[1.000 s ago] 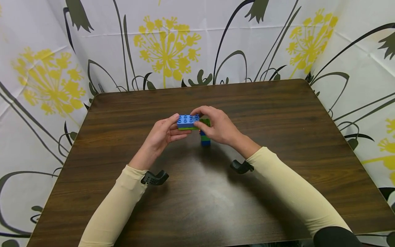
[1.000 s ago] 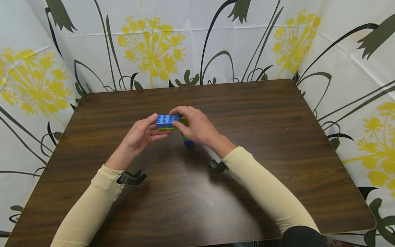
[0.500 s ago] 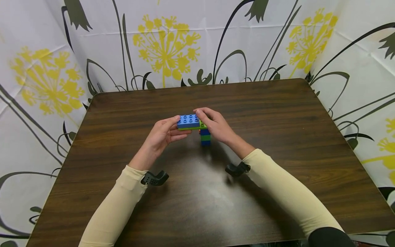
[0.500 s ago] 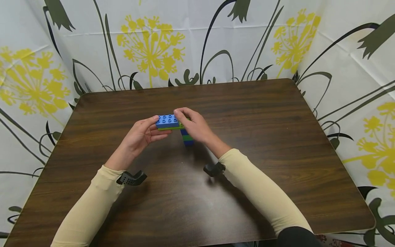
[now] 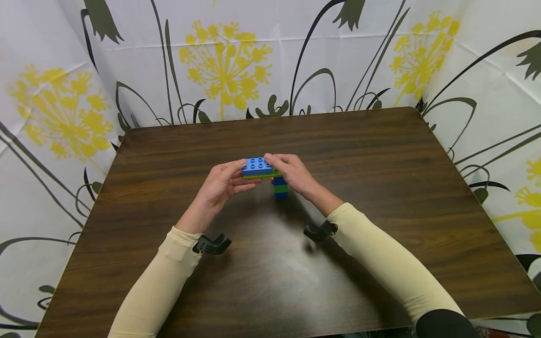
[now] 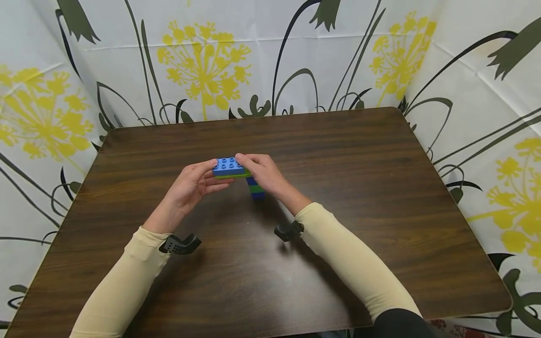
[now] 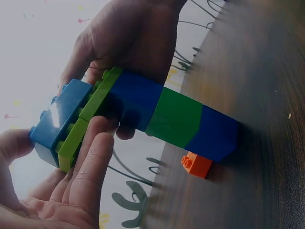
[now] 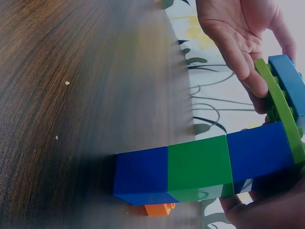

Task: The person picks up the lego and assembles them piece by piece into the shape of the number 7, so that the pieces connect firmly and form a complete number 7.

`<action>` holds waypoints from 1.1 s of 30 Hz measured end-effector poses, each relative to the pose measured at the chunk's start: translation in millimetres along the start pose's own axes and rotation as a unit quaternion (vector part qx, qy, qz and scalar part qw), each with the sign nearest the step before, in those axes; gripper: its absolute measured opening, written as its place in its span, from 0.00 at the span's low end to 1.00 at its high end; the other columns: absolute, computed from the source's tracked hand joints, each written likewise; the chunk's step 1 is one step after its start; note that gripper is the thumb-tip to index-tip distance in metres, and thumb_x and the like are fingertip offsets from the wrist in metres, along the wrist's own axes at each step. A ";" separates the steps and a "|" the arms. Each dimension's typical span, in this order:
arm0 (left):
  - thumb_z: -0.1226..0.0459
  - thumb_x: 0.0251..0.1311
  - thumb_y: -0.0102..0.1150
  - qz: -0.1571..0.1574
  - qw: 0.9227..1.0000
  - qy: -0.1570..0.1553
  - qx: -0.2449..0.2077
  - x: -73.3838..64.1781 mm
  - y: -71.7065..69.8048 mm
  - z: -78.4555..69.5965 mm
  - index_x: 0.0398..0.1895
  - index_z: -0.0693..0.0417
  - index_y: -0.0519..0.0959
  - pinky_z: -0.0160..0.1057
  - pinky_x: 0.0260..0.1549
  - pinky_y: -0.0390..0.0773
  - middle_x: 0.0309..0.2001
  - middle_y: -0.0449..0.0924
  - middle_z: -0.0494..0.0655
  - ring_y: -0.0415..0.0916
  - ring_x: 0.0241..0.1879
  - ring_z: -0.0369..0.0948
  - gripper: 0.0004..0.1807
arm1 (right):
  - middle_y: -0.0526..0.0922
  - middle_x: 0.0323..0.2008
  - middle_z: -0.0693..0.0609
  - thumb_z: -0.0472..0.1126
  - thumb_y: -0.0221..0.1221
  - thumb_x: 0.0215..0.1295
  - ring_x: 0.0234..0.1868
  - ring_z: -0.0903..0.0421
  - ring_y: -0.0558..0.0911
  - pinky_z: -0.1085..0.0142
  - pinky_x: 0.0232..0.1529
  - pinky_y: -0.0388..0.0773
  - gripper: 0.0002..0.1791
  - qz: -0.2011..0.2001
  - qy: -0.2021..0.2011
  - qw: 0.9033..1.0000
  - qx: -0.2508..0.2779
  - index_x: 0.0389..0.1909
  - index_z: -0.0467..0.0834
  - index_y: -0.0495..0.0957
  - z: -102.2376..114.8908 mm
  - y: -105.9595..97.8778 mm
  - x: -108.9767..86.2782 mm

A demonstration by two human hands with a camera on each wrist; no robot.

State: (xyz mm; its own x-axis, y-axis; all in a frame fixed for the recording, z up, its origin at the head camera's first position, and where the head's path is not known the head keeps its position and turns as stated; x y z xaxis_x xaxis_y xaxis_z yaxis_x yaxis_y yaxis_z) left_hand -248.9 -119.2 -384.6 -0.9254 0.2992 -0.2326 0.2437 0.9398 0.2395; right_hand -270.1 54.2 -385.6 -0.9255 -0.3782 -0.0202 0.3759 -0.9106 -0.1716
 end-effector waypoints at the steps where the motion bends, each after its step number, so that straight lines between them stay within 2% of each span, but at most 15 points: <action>1: 0.54 0.68 0.58 0.000 1.000 0.000 0.000 0.2 0.2 0.0 0.59 0.69 0.72 0.45 0.44 0.81 0.45 0.84 0.52 0.85 0.43 0.49 0.28 | 0.82 0.41 0.43 0.55 0.47 0.76 0.45 0.33 0.77 0.61 0.38 0.80 0.26 0.001 0.003 1.000 0.003 0.53 0.36 0.79 -0.2 -0.1 -0.1; 14: 0.57 0.69 0.57 0.003 1.000 0.003 -0.008 1.1 0.7 -1.0 0.58 0.70 0.72 0.44 0.43 0.82 0.44 0.84 0.52 0.85 0.41 0.48 0.25 | 0.82 0.44 0.45 0.55 0.50 0.74 0.47 0.37 0.78 0.60 0.41 0.80 0.25 0.011 0.028 1.000 0.006 0.57 0.40 0.78 -2.0 -2.6 0.8; 22: 0.58 0.70 0.57 -0.004 1.000 0.001 -0.006 0.8 0.2 0.1 0.58 0.70 0.73 0.43 0.43 0.82 0.44 0.84 0.52 0.85 0.41 0.47 0.24 | 0.82 0.44 0.45 0.56 0.49 0.74 0.48 0.37 0.78 0.60 0.42 0.80 0.26 0.017 0.033 0.999 0.000 0.55 0.40 0.79 -1.7 -2.3 0.2; 33: 0.59 0.71 0.56 -0.006 1.000 0.006 -0.004 1.0 -0.3 -1.0 0.58 0.71 0.72 0.42 0.42 0.82 0.43 0.85 0.51 0.85 0.41 0.46 0.23 | 0.83 0.43 0.45 0.57 0.49 0.74 0.44 0.41 0.79 0.60 0.41 0.79 0.26 0.018 0.031 0.999 -0.009 0.54 0.39 0.80 -1.9 -2.8 1.9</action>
State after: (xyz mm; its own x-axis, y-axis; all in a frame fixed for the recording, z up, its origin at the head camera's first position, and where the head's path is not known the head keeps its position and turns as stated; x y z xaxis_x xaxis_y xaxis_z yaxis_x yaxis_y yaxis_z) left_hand -250.2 -119.4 -384.0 -0.9314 0.2866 -0.2244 0.2311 0.9419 0.2439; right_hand -273.0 56.4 -387.1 -0.9130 -0.3985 -0.0873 0.4079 -0.8936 -0.1873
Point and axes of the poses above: each hand's wrist, its own x-axis towards the middle knuckle, its own y-axis out of the palm, z = x × y, the point moved 6 cm from there along x, towards the middle knuckle
